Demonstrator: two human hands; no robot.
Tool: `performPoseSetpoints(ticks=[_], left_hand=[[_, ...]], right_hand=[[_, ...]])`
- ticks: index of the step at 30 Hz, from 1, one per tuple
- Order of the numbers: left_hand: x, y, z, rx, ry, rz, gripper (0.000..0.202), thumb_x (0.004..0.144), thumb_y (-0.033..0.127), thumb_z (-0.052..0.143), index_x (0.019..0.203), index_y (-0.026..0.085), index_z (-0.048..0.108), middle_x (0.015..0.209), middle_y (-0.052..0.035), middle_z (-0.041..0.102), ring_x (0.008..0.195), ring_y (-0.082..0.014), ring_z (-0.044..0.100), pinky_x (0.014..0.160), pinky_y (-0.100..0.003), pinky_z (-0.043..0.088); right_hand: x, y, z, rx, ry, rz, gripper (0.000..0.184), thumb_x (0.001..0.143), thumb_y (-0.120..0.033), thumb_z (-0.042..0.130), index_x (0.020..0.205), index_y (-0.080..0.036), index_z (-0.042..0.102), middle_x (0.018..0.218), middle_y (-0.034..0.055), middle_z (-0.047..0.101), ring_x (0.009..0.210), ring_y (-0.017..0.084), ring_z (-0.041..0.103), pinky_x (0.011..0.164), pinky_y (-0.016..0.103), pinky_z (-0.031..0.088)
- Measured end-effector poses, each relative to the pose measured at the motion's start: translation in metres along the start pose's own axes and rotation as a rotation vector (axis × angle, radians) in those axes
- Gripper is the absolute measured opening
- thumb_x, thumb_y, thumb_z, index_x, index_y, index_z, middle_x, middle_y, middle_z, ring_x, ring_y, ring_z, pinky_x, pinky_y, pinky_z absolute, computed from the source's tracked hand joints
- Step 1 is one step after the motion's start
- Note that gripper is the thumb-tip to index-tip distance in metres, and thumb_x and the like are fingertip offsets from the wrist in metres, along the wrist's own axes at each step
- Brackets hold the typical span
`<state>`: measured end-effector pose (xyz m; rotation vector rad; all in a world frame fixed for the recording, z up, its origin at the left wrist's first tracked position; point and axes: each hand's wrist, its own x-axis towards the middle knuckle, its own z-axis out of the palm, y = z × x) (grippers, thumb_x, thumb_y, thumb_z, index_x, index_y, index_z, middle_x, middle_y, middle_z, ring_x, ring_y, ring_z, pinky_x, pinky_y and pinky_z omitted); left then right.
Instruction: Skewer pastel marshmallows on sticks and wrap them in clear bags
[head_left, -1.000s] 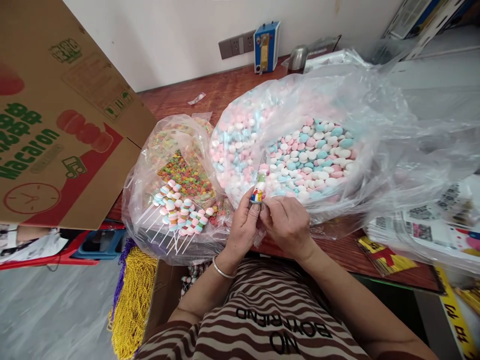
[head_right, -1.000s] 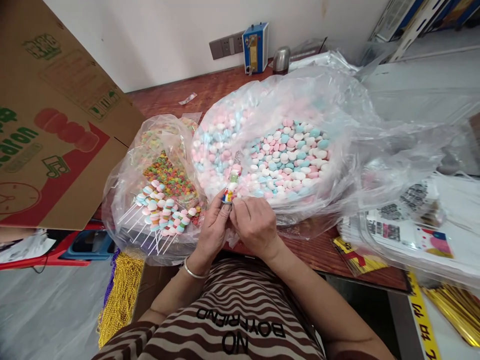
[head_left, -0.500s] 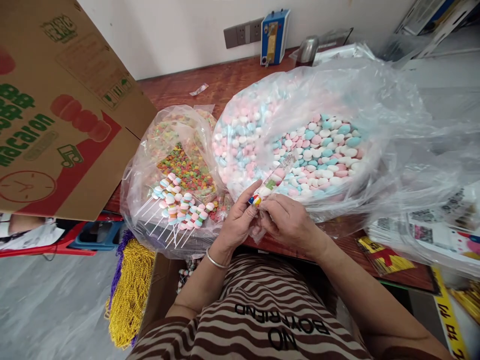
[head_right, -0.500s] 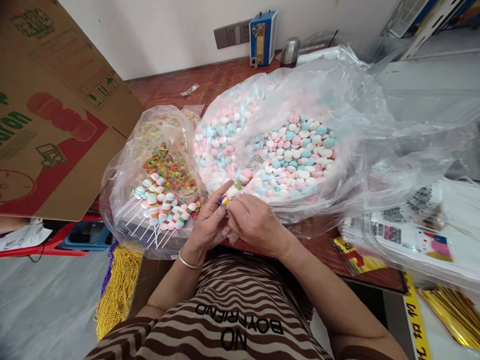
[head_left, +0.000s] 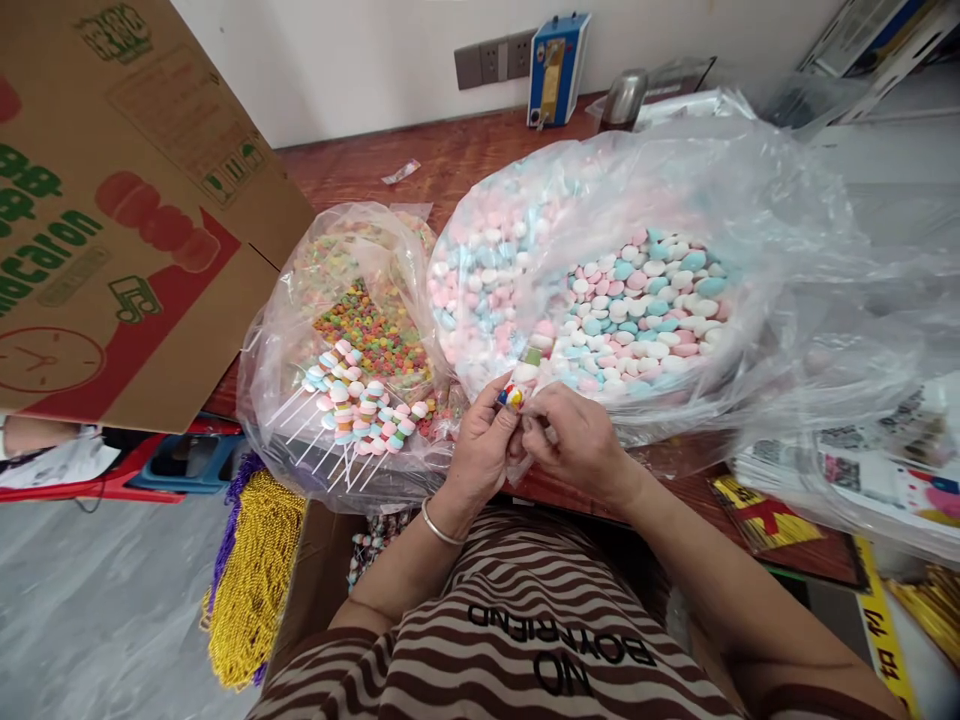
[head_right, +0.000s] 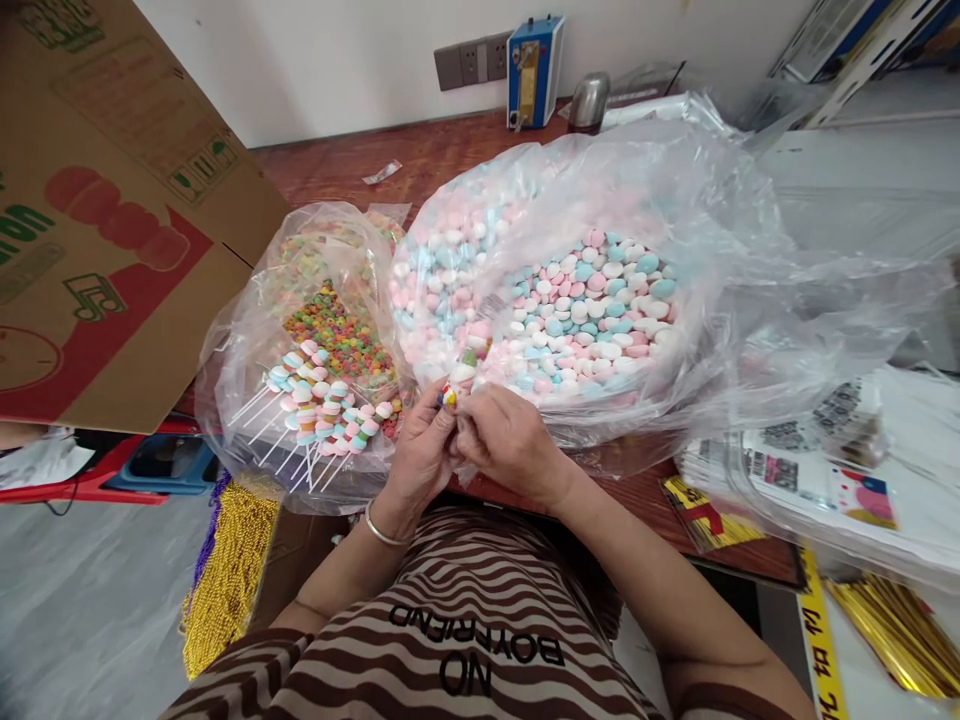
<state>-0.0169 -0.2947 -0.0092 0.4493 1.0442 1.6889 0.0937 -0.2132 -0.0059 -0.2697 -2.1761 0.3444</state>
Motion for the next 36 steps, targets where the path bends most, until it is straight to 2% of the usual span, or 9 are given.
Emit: performPoseSetpoints(ticks=[6, 10, 13, 15, 20, 24, 29, 32, 36], left_hand=[[0.003, 0.001, 0.002, 0.012, -0.070, 0.074, 0.039, 0.082, 0.039, 0.079, 0.118, 0.023, 0.072, 0.074, 0.0011, 0.064, 0.060, -0.0091, 0.054, 0.061, -0.022, 0.047], [0.009, -0.004, 0.007, -0.099, 0.091, 0.168, 0.027, 0.076, 0.031, 0.084, 0.099, 0.022, 0.072, 0.078, 0.0027, 0.066, 0.073, -0.0085, 0.060, 0.076, -0.021, 0.049], [0.010, -0.006, 0.011, -0.165, 0.159, 0.122, 0.036, 0.072, 0.029, 0.086, 0.103, 0.023, 0.068, 0.081, 0.0021, 0.069, 0.081, -0.0118, 0.066, 0.080, -0.024, 0.051], [0.008, -0.005, 0.012, -0.155, 0.130, 0.074, 0.042, 0.073, 0.030, 0.083, 0.111, 0.023, 0.065, 0.082, 0.0002, 0.070, 0.085, -0.0152, 0.068, 0.082, -0.028, 0.051], [0.006, 0.004, 0.009, -0.148, -0.036, 0.050, 0.048, 0.067, 0.021, 0.083, 0.110, 0.021, 0.062, 0.086, -0.0006, 0.068, 0.086, -0.0162, 0.066, 0.086, -0.031, 0.050], [0.013, 0.005, 0.009, -0.170, 0.072, 0.097, 0.027, 0.072, 0.017, 0.077, 0.092, 0.020, 0.059, 0.068, 0.0063, 0.053, 0.067, -0.0096, 0.057, 0.082, -0.030, 0.050], [0.017, -0.005, 0.013, -0.219, 0.165, 0.049, 0.029, 0.067, 0.016, 0.078, 0.087, 0.018, 0.058, 0.070, 0.0054, 0.055, 0.068, -0.0084, 0.056, 0.075, -0.024, 0.047], [0.015, -0.012, 0.014, -0.179, 0.195, 0.076, 0.025, 0.067, 0.016, 0.078, 0.083, 0.018, 0.060, 0.072, 0.0045, 0.058, 0.070, -0.0078, 0.057, 0.074, -0.022, 0.046], [0.017, -0.001, 0.005, -0.143, 0.093, 0.115, 0.042, 0.060, 0.016, 0.082, 0.100, 0.022, 0.067, 0.100, -0.0020, 0.069, 0.094, -0.0154, 0.064, 0.082, -0.026, 0.049]], right_hand=[[-0.007, 0.003, 0.000, 0.120, 0.072, 0.303, 0.009, 0.096, -0.020, 0.050, 0.098, -0.023, 0.058, 0.084, 0.0024, 0.065, 0.077, 0.017, 0.064, 0.069, 0.031, 0.051], [-0.013, -0.018, 0.002, 0.052, 0.078, 0.483, 0.009, 0.100, -0.027, 0.051, 0.098, -0.021, 0.058, 0.081, 0.0018, 0.067, 0.069, 0.016, 0.064, 0.065, 0.028, 0.049], [-0.019, -0.034, 0.008, 0.037, -0.085, 0.574, 0.015, 0.102, -0.033, 0.051, 0.100, -0.020, 0.059, 0.079, 0.0028, 0.070, 0.066, 0.017, 0.065, 0.061, 0.027, 0.046], [-0.024, -0.038, 0.012, 0.047, -0.143, 0.551, 0.019, 0.104, -0.031, 0.045, 0.100, -0.019, 0.060, 0.080, 0.0038, 0.071, 0.066, 0.017, 0.066, 0.060, 0.027, 0.045], [-0.032, -0.036, 0.013, -0.137, -0.019, 0.342, 0.020, 0.104, -0.021, 0.043, 0.102, -0.018, 0.062, 0.081, 0.0065, 0.073, 0.067, 0.019, 0.066, 0.062, 0.029, 0.045], [-0.031, -0.046, 0.004, -0.265, 0.036, 0.167, 0.017, 0.101, -0.020, 0.050, 0.114, -0.017, 0.060, 0.078, 0.0064, 0.072, 0.063, 0.019, 0.062, 0.064, 0.032, 0.044], [-0.030, -0.042, 0.009, -0.438, -0.031, 0.334, 0.026, 0.101, -0.026, 0.052, 0.124, -0.014, 0.059, 0.100, 0.0153, 0.072, 0.089, 0.027, 0.065, 0.077, 0.038, 0.047], [-0.036, -0.031, 0.018, -0.373, -0.118, 0.308, 0.028, 0.105, -0.023, 0.042, 0.122, -0.011, 0.060, 0.087, 0.0110, 0.072, 0.073, 0.023, 0.063, 0.067, 0.034, 0.045], [-0.044, -0.025, 0.019, -0.199, -0.043, 0.347, 0.024, 0.105, -0.019, 0.041, 0.116, -0.014, 0.061, 0.086, 0.0084, 0.073, 0.073, 0.021, 0.066, 0.066, 0.031, 0.046]])
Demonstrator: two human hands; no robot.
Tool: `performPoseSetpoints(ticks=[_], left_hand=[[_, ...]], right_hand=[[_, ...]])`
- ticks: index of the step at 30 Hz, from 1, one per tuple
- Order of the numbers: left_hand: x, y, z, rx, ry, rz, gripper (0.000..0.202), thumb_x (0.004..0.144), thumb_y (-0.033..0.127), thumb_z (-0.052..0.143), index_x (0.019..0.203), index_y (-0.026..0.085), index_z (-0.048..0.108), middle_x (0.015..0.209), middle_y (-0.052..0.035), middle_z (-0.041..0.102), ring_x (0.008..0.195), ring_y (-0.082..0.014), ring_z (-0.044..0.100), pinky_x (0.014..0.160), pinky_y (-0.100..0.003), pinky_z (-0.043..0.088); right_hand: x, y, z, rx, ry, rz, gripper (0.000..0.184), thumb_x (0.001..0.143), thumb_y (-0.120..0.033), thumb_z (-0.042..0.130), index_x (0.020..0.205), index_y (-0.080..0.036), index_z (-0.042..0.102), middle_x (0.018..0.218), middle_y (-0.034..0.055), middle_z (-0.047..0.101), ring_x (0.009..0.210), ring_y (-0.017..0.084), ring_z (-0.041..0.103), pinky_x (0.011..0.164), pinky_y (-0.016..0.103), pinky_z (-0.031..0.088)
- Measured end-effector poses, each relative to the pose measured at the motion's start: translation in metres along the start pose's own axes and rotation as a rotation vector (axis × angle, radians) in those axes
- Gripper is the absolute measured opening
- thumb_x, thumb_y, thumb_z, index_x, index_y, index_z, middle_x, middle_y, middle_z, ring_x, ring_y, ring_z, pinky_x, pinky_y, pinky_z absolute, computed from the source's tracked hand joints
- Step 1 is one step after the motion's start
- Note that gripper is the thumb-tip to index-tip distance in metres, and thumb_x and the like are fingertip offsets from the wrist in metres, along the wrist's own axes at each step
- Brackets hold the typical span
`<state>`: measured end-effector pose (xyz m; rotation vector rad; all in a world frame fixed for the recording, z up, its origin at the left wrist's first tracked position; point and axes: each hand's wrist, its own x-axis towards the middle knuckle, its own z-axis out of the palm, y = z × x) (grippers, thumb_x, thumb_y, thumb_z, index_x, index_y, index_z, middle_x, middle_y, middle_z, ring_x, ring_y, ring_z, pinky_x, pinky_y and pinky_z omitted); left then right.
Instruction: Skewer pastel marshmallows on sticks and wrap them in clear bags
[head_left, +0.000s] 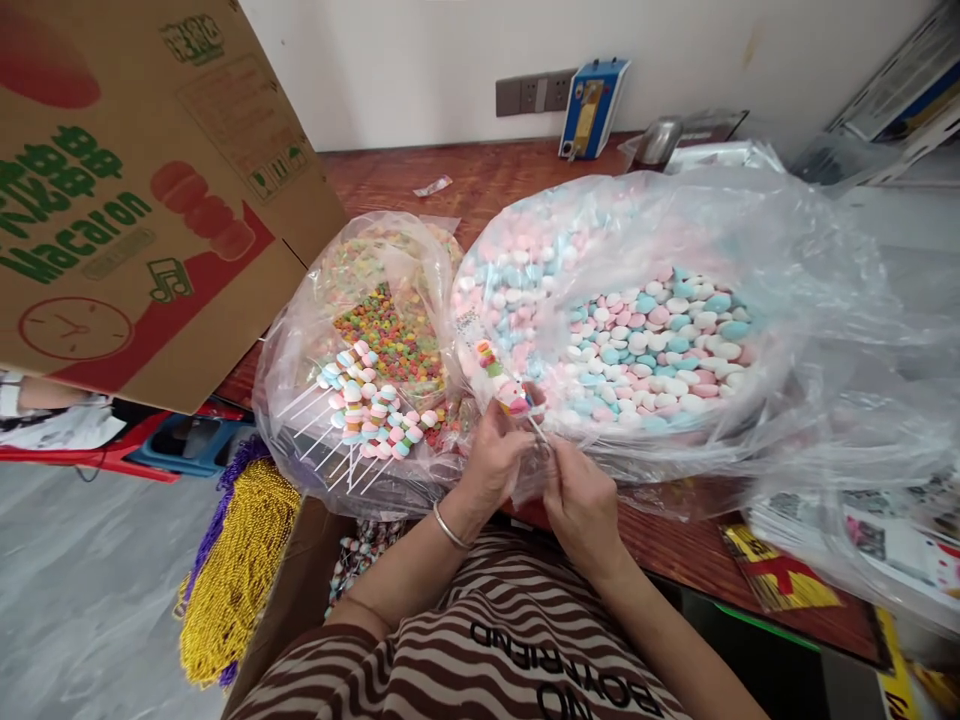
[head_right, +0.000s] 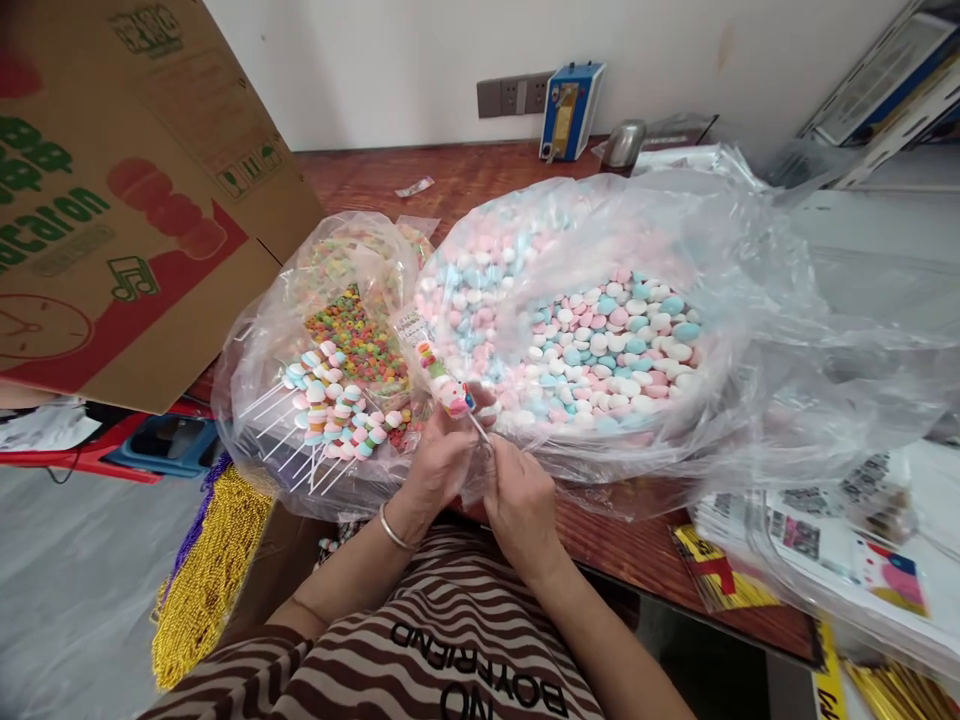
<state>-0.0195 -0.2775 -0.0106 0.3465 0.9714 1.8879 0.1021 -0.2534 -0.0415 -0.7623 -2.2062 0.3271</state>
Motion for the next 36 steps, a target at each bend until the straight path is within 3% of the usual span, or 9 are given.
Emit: performPoseSetpoints(ticks=[3, 5, 8, 12, 21, 25, 28, 33, 36], left_hand=[[0.015, 0.029, -0.008, -0.122, -0.089, 0.025, 0.058, 0.064, 0.033, 0.086, 0.118, 0.027, 0.066, 0.117, -0.0057, 0.068, 0.103, -0.0195, 0.065, 0.083, -0.029, 0.053], [0.025, 0.049, -0.008, -0.186, -0.078, 0.027, 0.056, 0.071, 0.046, 0.083, 0.121, 0.026, 0.066, 0.105, -0.0047, 0.069, 0.089, -0.0164, 0.066, 0.073, -0.027, 0.054], [0.031, 0.063, 0.001, -0.202, -0.062, 0.007, 0.043, 0.080, 0.036, 0.080, 0.120, 0.023, 0.066, 0.071, 0.0051, 0.057, 0.052, -0.0040, 0.049, 0.052, -0.016, 0.044], [0.025, 0.053, 0.015, -0.290, -0.078, -0.024, 0.026, 0.085, 0.024, 0.077, 0.108, 0.017, 0.068, 0.058, 0.0115, 0.036, 0.040, 0.0014, 0.026, 0.040, -0.011, 0.028], [0.011, 0.027, 0.019, -0.149, -0.038, -0.037, 0.033, 0.077, 0.033, 0.085, 0.097, 0.016, 0.065, 0.055, 0.0120, 0.042, 0.040, 0.0004, 0.033, 0.045, -0.015, 0.034], [0.000, 0.009, 0.018, 0.003, 0.005, -0.017, 0.035, 0.075, 0.038, 0.085, 0.093, 0.017, 0.064, 0.055, 0.0087, 0.051, 0.052, -0.0055, 0.052, 0.058, -0.019, 0.044], [-0.006, -0.001, 0.012, 0.054, -0.032, -0.140, 0.041, 0.072, 0.041, 0.087, 0.098, 0.017, 0.066, 0.066, 0.0038, 0.062, 0.070, -0.0107, 0.064, 0.070, -0.023, 0.049], [0.014, 0.030, -0.006, -0.017, -0.136, -0.057, 0.066, 0.068, 0.059, 0.085, 0.118, 0.021, 0.065, 0.102, -0.0061, 0.072, 0.099, -0.0199, 0.069, 0.086, -0.032, 0.053], [0.032, 0.060, -0.010, -0.075, -0.080, 0.055, 0.055, 0.072, 0.051, 0.085, 0.115, 0.023, 0.066, 0.089, 0.0002, 0.067, 0.072, -0.0093, 0.064, 0.067, -0.022, 0.052]], right_hand=[[-0.004, -0.001, -0.006, 0.013, 0.000, -0.016, 0.021, 0.104, -0.018, 0.043, 0.114, -0.014, 0.061, 0.089, 0.0088, 0.075, 0.071, 0.020, 0.065, 0.066, 0.032, 0.047], [-0.006, -0.005, -0.009, -0.025, -0.014, -0.097, 0.021, 0.103, -0.016, 0.044, 0.113, -0.013, 0.062, 0.085, 0.0081, 0.075, 0.067, 0.020, 0.062, 0.065, 0.032, 0.044], [-0.008, -0.012, -0.008, -0.054, -0.017, -0.158, 0.022, 0.103, -0.016, 0.042, 0.114, -0.012, 0.061, 0.076, 0.0057, 0.073, 0.060, 0.018, 0.058, 0.062, 0.031, 0.041], [-0.006, -0.019, -0.004, -0.075, -0.015, -0.091, 0.025, 0.105, -0.018, 0.039, 0.112, -0.010, 0.062, 0.071, 0.0048, 0.069, 0.058, 0.017, 0.058, 0.059, 0.030, 0.040], [0.003, -0.027, 0.003, -0.058, -0.010, -0.066, 0.033, 0.106, -0.020, 0.038, 0.077, -0.020, 0.054, 0.055, -0.0007, 0.054, 0.050, 0.015, 0.048, 0.055, 0.030, 0.031], [0.007, -0.023, 0.006, -0.081, -0.009, -0.035, 0.035, 0.106, -0.021, 0.036, 0.076, -0.020, 0.053, 0.055, -0.0005, 0.053, 0.050, 0.016, 0.047, 0.054, 0.030, 0.029], [0.011, -0.019, 0.003, -0.089, 0.000, -0.024, 0.034, 0.106, -0.022, 0.036, 0.078, -0.020, 0.054, 0.058, 0.0002, 0.055, 0.052, 0.016, 0.047, 0.054, 0.030, 0.029], [0.004, -0.015, -0.005, -0.074, -0.021, -0.104, 0.030, 0.105, -0.018, 0.038, 0.081, -0.019, 0.057, 0.055, -0.0012, 0.052, 0.052, 0.017, 0.044, 0.057, 0.030, 0.030], [-0.006, -0.016, -0.007, -0.047, -0.041, -0.173, 0.027, 0.104, -0.016, 0.038, 0.089, -0.016, 0.061, 0.056, -0.0010, 0.054, 0.054, 0.017, 0.045, 0.061, 0.029, 0.033]])
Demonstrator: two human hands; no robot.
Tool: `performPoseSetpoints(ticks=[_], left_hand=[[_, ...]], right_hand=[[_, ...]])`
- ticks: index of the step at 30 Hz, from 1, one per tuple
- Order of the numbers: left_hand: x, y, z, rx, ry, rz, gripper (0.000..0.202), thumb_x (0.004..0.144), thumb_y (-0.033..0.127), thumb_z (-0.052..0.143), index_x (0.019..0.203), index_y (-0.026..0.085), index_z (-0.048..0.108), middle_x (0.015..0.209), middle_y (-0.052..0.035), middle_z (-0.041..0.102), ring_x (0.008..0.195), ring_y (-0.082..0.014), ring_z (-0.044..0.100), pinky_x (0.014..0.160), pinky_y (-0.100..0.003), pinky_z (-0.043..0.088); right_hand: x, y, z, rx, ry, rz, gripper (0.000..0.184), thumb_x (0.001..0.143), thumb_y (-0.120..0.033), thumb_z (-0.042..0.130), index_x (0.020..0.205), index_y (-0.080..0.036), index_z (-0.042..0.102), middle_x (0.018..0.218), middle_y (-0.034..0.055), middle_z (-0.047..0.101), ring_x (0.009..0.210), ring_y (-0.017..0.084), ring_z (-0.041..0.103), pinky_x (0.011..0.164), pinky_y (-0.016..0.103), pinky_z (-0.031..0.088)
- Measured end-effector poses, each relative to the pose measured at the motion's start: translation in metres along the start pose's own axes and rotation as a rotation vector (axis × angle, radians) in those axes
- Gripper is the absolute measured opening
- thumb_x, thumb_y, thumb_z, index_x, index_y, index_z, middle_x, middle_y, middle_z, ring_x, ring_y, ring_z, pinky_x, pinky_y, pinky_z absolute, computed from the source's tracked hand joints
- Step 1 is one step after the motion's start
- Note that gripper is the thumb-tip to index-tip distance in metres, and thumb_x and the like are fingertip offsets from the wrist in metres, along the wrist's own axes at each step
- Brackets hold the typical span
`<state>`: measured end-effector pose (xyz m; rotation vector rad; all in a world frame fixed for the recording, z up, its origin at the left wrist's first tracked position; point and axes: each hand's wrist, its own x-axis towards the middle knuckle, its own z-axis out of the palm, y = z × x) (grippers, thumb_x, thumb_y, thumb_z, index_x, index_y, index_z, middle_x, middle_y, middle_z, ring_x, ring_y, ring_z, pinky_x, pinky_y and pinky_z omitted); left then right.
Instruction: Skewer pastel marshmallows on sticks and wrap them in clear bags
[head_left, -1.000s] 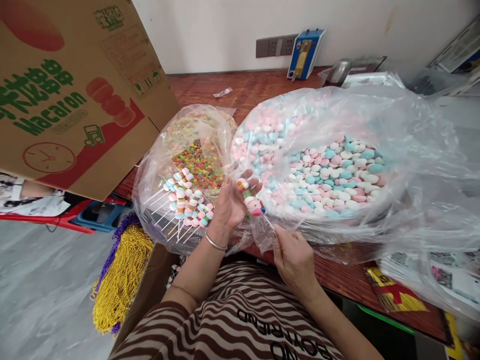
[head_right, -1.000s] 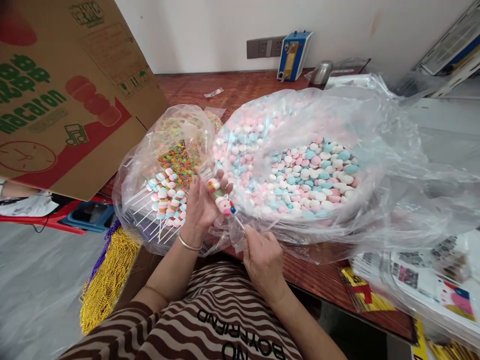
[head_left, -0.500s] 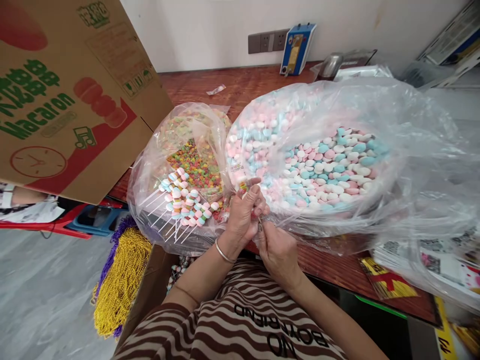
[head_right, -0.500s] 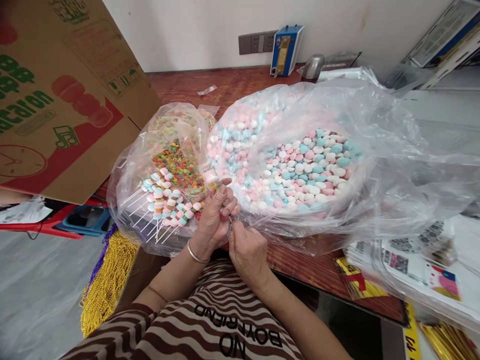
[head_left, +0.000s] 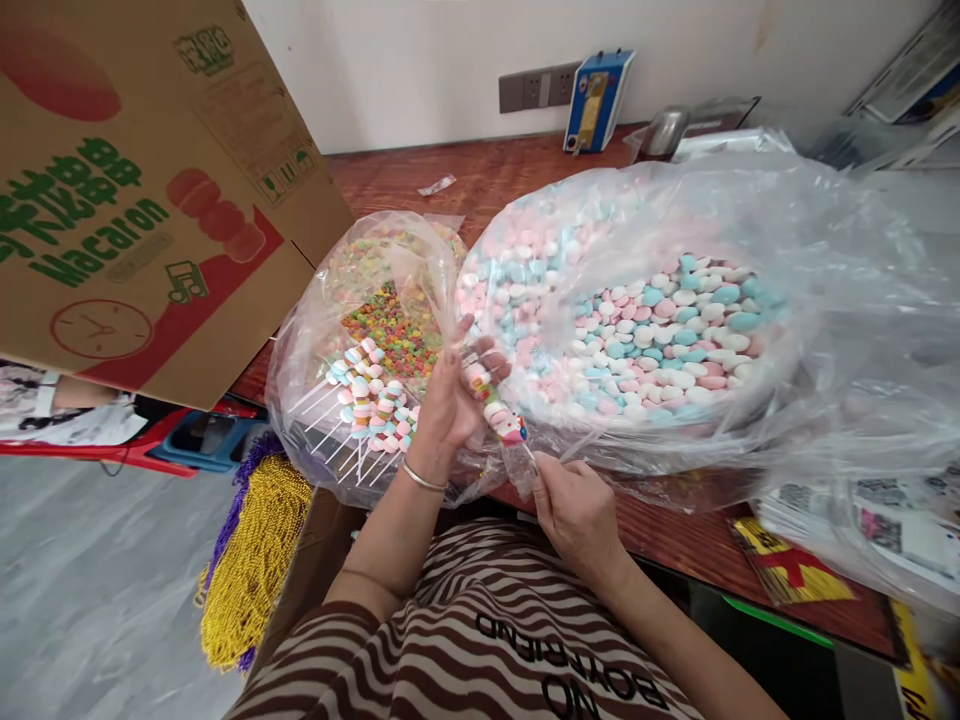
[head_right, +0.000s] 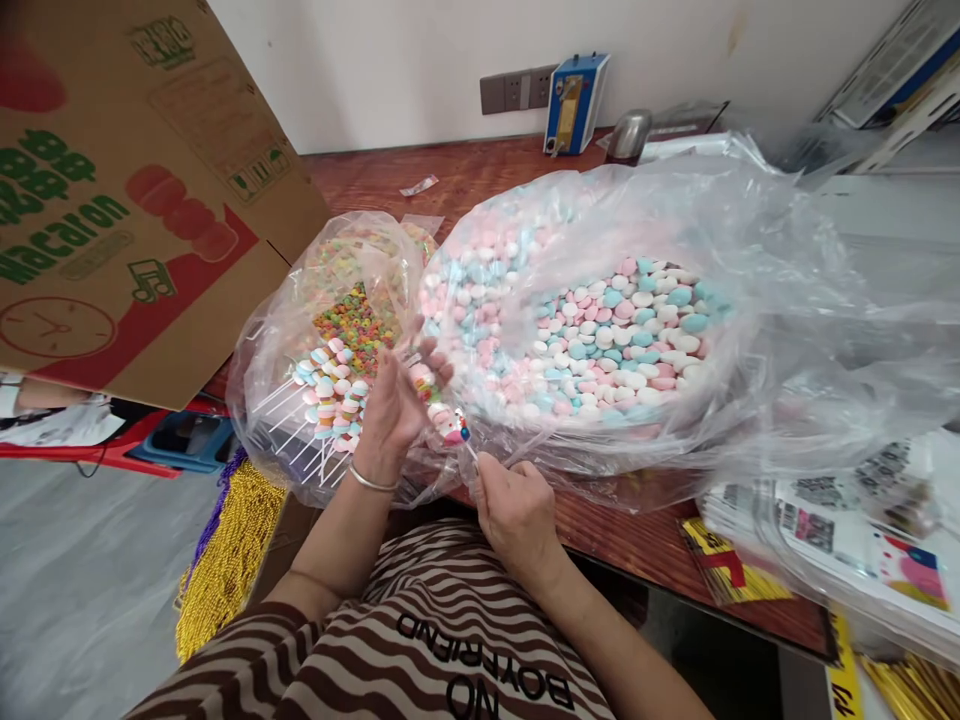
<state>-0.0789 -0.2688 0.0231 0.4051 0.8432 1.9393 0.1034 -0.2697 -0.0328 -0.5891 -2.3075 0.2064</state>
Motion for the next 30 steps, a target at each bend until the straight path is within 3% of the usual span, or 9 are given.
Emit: performPoseSetpoints(ticks=[2, 4, 6, 11, 15, 20, 24, 26, 30], left_hand=[[0.006, 0.008, 0.003, -0.021, 0.012, -0.016, 0.036, 0.081, 0.035, 0.081, 0.110, 0.020, 0.068, 0.067, 0.0073, 0.053, 0.048, -0.0015, 0.045, 0.050, -0.015, 0.041], [0.004, 0.004, 0.007, -0.082, -0.009, -0.078, 0.025, 0.085, 0.030, 0.078, 0.104, 0.017, 0.068, 0.059, 0.0103, 0.040, 0.040, 0.0006, 0.032, 0.041, -0.013, 0.030], [-0.002, -0.007, 0.013, -0.147, -0.019, -0.132, 0.024, 0.084, 0.031, 0.079, 0.099, 0.015, 0.066, 0.058, 0.0108, 0.037, 0.039, 0.0013, 0.028, 0.038, -0.012, 0.025], [-0.016, -0.031, 0.025, -0.103, 0.071, -0.144, 0.033, 0.075, 0.033, 0.086, 0.087, 0.017, 0.059, 0.056, 0.0118, 0.036, 0.040, 0.0001, 0.032, 0.041, -0.013, 0.029], [-0.022, -0.045, 0.028, 0.012, 0.078, -0.138, 0.042, 0.070, 0.039, 0.088, 0.085, 0.019, 0.055, 0.055, 0.0114, 0.040, 0.042, -0.0023, 0.036, 0.045, -0.017, 0.034], [-0.030, -0.058, 0.023, 0.144, 0.054, -0.112, 0.039, 0.075, 0.045, 0.084, 0.089, 0.018, 0.059, 0.063, 0.0070, 0.052, 0.055, -0.0062, 0.050, 0.062, -0.021, 0.047], [-0.039, -0.061, 0.010, 0.378, -0.042, -0.039, 0.044, 0.082, 0.049, 0.077, 0.110, 0.019, 0.060, 0.098, -0.0039, 0.068, 0.085, -0.0128, 0.065, 0.086, -0.028, 0.053], [-0.044, -0.062, 0.000, 0.534, -0.051, 0.030, 0.052, 0.082, 0.045, 0.078, 0.122, 0.022, 0.054, 0.119, -0.0089, 0.065, 0.096, -0.0157, 0.067, 0.092, -0.032, 0.053], [-0.048, -0.065, -0.019, 0.907, 0.032, 0.376, 0.043, 0.088, 0.034, 0.072, 0.125, 0.023, 0.052, 0.118, -0.0095, 0.064, 0.094, -0.0167, 0.069, 0.087, -0.034, 0.055]], right_hand=[[-0.003, -0.002, 0.001, 0.017, -0.004, -0.020, 0.025, 0.104, -0.016, 0.039, 0.094, -0.014, 0.061, 0.057, -0.0004, 0.056, 0.055, 0.017, 0.046, 0.063, 0.029, 0.034], [-0.003, -0.004, 0.003, 0.025, 0.000, 0.003, 0.024, 0.103, -0.015, 0.039, 0.095, -0.015, 0.061, 0.058, -0.0005, 0.056, 0.055, 0.017, 0.046, 0.062, 0.029, 0.033], [0.000, -0.006, 0.004, 0.031, 0.007, 0.043, 0.023, 0.103, -0.015, 0.040, 0.092, -0.017, 0.060, 0.057, -0.0010, 0.055, 0.055, 0.017, 0.045, 0.060, 0.029, 0.032], [0.007, -0.008, 0.007, 0.021, 0.011, 0.090, 0.027, 0.103, -0.016, 0.039, 0.082, -0.020, 0.055, 0.056, -0.0015, 0.051, 0.053, 0.017, 0.044, 0.057, 0.030, 0.029], [0.008, -0.006, 0.013, -0.005, 0.037, 0.124, 0.030, 0.104, -0.020, 0.036, 0.080, -0.021, 0.053, 0.058, 0.0000, 0.053, 0.054, 0.018, 0.045, 0.056, 0.031, 0.028], [0.006, -0.001, 0.019, 0.001, 0.046, 0.199, 0.030, 0.105, -0.023, 0.036, 0.079, -0.021, 0.052, 0.061, 0.0008, 0.054, 0.055, 0.018, 0.047, 0.056, 0.031, 0.029], [0.008, 0.004, 0.017, 0.009, 0.038, 0.247, 0.029, 0.105, -0.024, 0.037, 0.080, -0.021, 0.052, 0.061, 0.0007, 0.055, 0.055, 0.017, 0.049, 0.056, 0.030, 0.030], [0.010, 0.007, 0.016, 0.008, 0.049, 0.284, 0.029, 0.105, -0.024, 0.037, 0.081, -0.021, 0.053, 0.061, 0.0006, 0.056, 0.055, 0.017, 0.050, 0.056, 0.030, 0.030], [0.013, 0.007, 0.013, -0.004, 0.057, 0.307, 0.030, 0.104, -0.025, 0.037, 0.079, -0.021, 0.053, 0.059, 0.0002, 0.055, 0.054, 0.017, 0.051, 0.055, 0.030, 0.030]])
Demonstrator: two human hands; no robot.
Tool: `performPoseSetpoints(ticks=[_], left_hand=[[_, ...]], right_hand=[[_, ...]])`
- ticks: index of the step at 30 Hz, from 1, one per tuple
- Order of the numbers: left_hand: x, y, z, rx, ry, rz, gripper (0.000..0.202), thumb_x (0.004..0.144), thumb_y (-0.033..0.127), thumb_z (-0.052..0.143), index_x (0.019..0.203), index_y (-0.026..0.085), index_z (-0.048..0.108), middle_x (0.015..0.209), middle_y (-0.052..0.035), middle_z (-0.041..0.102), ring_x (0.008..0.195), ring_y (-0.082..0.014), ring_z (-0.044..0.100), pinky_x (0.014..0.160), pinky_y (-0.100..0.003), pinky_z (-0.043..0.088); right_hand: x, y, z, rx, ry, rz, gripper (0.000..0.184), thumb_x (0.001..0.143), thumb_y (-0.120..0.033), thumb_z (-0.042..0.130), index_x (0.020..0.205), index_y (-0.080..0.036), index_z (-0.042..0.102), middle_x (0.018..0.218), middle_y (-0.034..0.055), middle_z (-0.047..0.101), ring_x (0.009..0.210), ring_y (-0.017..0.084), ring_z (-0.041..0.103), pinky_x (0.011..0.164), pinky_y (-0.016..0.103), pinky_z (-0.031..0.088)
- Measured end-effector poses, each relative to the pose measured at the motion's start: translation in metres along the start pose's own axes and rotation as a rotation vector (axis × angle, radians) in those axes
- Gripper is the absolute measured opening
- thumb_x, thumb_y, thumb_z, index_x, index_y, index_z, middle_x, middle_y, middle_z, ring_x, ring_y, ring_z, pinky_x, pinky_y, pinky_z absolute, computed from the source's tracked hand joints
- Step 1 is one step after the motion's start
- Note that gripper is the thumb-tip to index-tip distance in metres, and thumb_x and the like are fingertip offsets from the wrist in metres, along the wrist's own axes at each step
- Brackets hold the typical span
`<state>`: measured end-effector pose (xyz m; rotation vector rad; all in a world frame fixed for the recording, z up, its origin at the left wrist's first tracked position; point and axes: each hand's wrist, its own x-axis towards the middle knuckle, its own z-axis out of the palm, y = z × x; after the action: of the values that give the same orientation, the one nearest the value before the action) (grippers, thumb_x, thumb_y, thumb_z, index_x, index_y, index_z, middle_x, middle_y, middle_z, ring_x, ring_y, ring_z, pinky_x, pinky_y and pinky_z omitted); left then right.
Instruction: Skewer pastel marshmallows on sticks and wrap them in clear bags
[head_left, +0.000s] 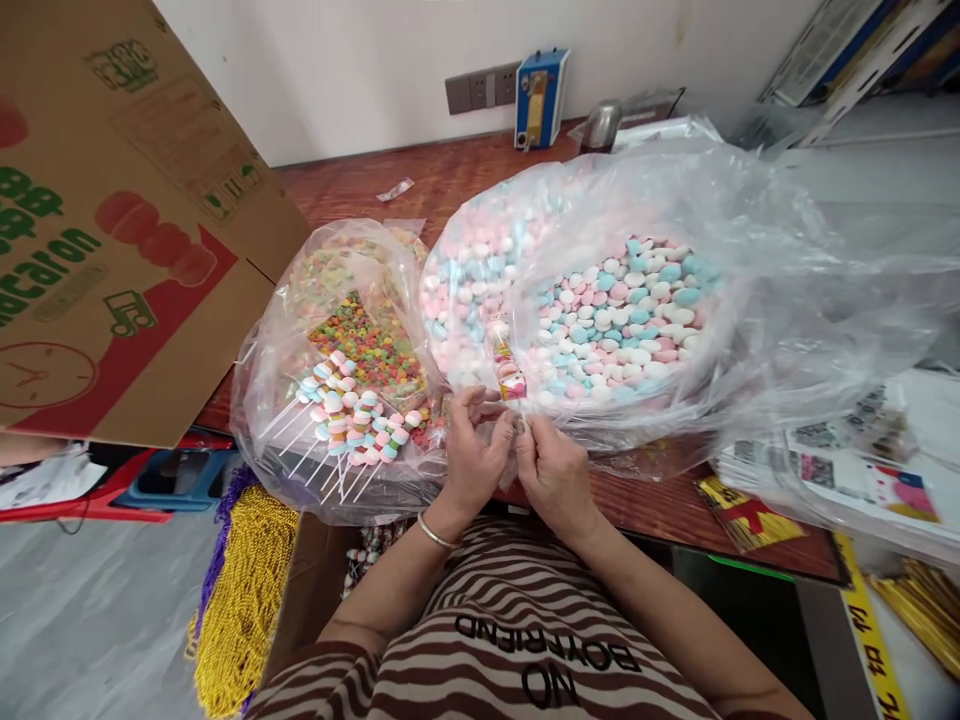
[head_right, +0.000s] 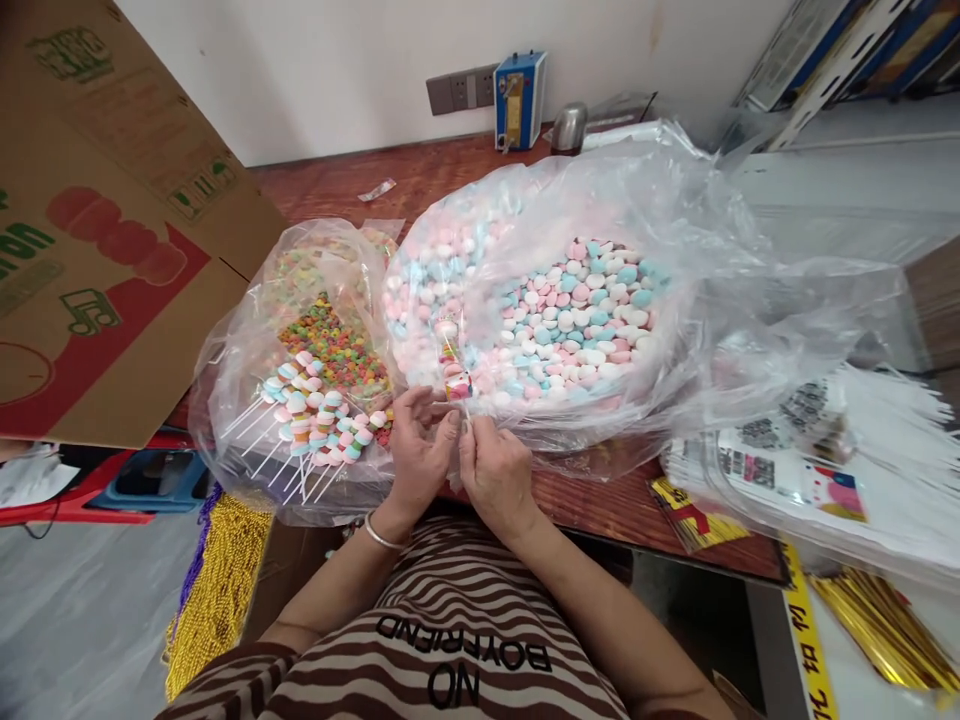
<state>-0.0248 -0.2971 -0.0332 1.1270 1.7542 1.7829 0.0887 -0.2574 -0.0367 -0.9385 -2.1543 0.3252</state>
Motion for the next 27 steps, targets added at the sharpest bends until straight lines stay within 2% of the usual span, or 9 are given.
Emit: performPoseSetpoints(ticks=[5, 8, 13, 18, 22, 25, 27], left_hand=[[0.006, -0.006, -0.009, 0.430, 0.071, 0.458, 0.018, 0.090, 0.018, 0.065, 0.108, 0.021, 0.063, 0.094, -0.0056, 0.071, 0.080, -0.0155, 0.067, 0.073, -0.029, 0.053], [0.010, -0.003, -0.012, 0.509, 0.068, 0.580, 0.015, 0.091, 0.014, 0.062, 0.104, 0.021, 0.065, 0.091, -0.0063, 0.073, 0.082, -0.0169, 0.068, 0.075, -0.030, 0.052], [0.010, 0.002, -0.015, 0.473, -0.026, 0.534, 0.008, 0.093, 0.020, 0.060, 0.097, 0.023, 0.066, 0.090, -0.0068, 0.074, 0.084, -0.0189, 0.068, 0.076, -0.033, 0.051], [0.005, 0.002, -0.012, 0.429, -0.105, 0.534, 0.010, 0.094, 0.017, 0.055, 0.091, 0.022, 0.063, 0.081, -0.0041, 0.069, 0.078, -0.0170, 0.064, 0.074, -0.031, 0.049], [0.002, -0.001, -0.007, 0.404, 0.011, 0.451, 0.001, 0.092, 0.021, 0.060, 0.093, 0.022, 0.061, 0.082, -0.0030, 0.065, 0.074, -0.0151, 0.060, 0.070, -0.029, 0.047], [0.004, -0.002, -0.005, 0.426, 0.122, 0.412, 0.016, 0.087, 0.023, 0.068, 0.101, 0.021, 0.060, 0.084, -0.0016, 0.062, 0.068, -0.0129, 0.054, 0.065, -0.027, 0.045], [0.007, -0.001, -0.005, 0.475, 0.124, 0.413, 0.016, 0.086, 0.021, 0.066, 0.101, 0.020, 0.060, 0.083, -0.0009, 0.059, 0.067, -0.0125, 0.053, 0.064, -0.026, 0.044]], right_hand=[[-0.002, -0.008, -0.002, 0.054, -0.042, 0.008, 0.028, 0.104, -0.025, 0.037, 0.083, -0.020, 0.055, 0.062, 0.0009, 0.059, 0.056, 0.016, 0.055, 0.056, 0.028, 0.032], [-0.004, -0.011, -0.004, 0.104, -0.063, 0.048, 0.028, 0.104, -0.025, 0.036, 0.084, -0.020, 0.055, 0.061, 0.0003, 0.058, 0.055, 0.016, 0.054, 0.055, 0.028, 0.032], [-0.004, -0.013, -0.007, 0.235, -0.101, 0.143, 0.023, 0.103, -0.025, 0.037, 0.085, -0.021, 0.053, 0.062, -0.0016, 0.058, 0.053, 0.015, 0.054, 0.054, 0.027, 0.033], [-0.001, -0.013, -0.009, 0.335, -0.104, 0.202, 0.023, 0.102, -0.026, 0.038, 0.085, -0.022, 0.052, 0.065, -0.0014, 0.059, 0.055, 0.015, 0.056, 0.053, 0.026, 0.035], [0.000, -0.013, -0.009, 0.329, -0.089, 0.218, 0.023, 0.101, -0.027, 0.039, 0.081, -0.023, 0.050, 0.061, -0.0029, 0.055, 0.052, 0.014, 0.052, 0.052, 0.026, 0.034], [-0.001, -0.013, -0.010, 0.320, -0.097, 0.222, 0.023, 0.101, -0.026, 0.040, 0.081, -0.023, 0.050, 0.060, -0.0032, 0.055, 0.051, 0.014, 0.052, 0.052, 0.026, 0.033], [-0.001, -0.014, -0.011, 0.322, -0.096, 0.221, 0.023, 0.101, -0.026, 0.040, 0.081, -0.023, 0.050, 0.060, -0.0033, 0.054, 0.051, 0.014, 0.052, 0.052, 0.026, 0.033]])
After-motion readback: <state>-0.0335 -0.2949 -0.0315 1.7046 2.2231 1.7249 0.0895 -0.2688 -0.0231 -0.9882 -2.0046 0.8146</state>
